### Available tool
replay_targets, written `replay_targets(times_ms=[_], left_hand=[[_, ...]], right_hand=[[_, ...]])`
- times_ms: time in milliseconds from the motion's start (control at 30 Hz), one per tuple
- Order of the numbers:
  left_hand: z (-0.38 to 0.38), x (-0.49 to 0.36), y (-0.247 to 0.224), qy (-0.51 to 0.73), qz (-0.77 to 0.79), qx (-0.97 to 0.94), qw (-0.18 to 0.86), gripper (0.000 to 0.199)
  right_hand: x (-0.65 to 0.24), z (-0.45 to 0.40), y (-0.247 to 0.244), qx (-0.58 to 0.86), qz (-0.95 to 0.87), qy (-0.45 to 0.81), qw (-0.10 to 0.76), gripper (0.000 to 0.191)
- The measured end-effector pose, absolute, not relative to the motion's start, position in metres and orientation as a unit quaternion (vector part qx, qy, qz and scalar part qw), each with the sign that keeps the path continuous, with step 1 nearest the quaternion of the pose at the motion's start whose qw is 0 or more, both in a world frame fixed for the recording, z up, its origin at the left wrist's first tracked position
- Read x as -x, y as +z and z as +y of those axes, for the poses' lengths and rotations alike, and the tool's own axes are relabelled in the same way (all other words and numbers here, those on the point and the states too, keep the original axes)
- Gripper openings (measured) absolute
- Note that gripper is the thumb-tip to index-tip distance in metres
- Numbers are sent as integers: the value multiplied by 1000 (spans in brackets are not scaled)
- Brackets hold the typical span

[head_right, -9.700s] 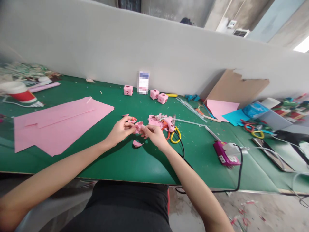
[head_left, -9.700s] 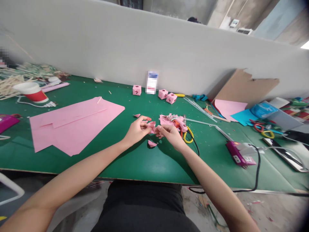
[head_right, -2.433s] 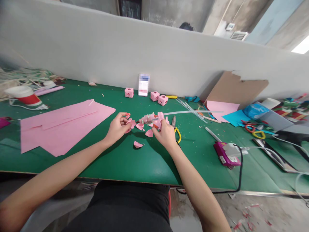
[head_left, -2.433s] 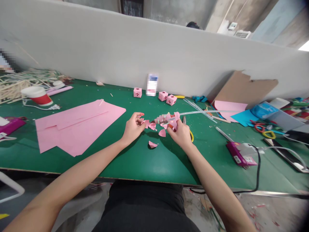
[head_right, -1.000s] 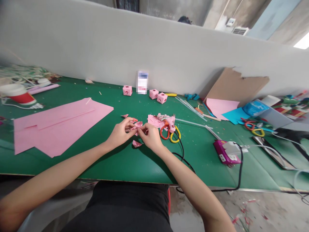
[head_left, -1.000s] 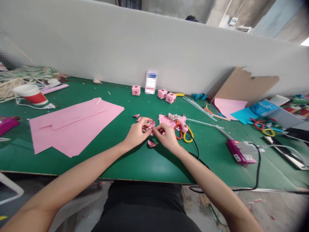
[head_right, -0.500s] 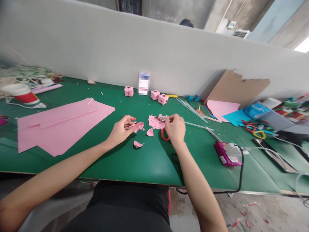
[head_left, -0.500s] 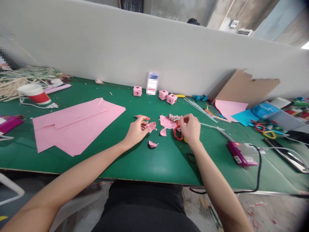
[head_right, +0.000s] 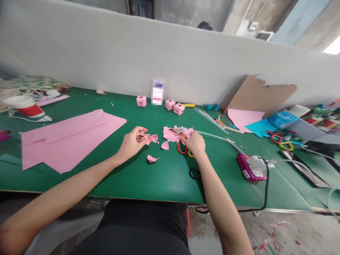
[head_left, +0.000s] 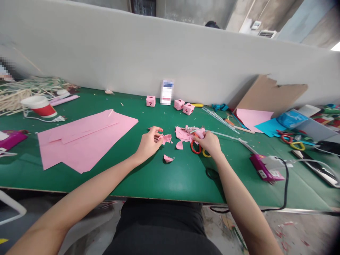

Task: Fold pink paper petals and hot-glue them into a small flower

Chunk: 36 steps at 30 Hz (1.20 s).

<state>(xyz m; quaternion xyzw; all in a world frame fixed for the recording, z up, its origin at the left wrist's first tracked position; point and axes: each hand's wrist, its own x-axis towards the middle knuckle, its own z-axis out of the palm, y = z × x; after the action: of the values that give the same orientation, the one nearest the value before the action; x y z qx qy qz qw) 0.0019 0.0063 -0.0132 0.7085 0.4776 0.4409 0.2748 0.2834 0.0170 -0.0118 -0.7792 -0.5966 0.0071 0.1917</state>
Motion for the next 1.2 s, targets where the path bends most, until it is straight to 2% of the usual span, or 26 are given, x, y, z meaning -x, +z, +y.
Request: replay_targets(times_ms=[133,233,300,467,600,867,1200], left_hand=[[6,0,-10,438,491,-703,270,26],[7,1,-9,439,498,-700,262,26],[9,2,-10,441,502,-700,253,26],[12,4,-12,446,510,-702,219,25],[14,5,-14,440,512,-710,201,25],[13,4,-14,438,510,-716,191,24],[13,4,-14,429,512,-719,190,26]], right_hand=[[-276,12,-7,791,-556,18,255,43],[-264,6,-3,737,-577,40,350,45],[-253,1,-3,697,-610,47,375,46],[-229,-6,-7,651,-686,-2,324,33],[-225,-5,-12,621,-711,-47,326,28],[-224,-9,-14,626,-727,-67,273,23],[-223,-12,-11,627,-731,-83,256,23]])
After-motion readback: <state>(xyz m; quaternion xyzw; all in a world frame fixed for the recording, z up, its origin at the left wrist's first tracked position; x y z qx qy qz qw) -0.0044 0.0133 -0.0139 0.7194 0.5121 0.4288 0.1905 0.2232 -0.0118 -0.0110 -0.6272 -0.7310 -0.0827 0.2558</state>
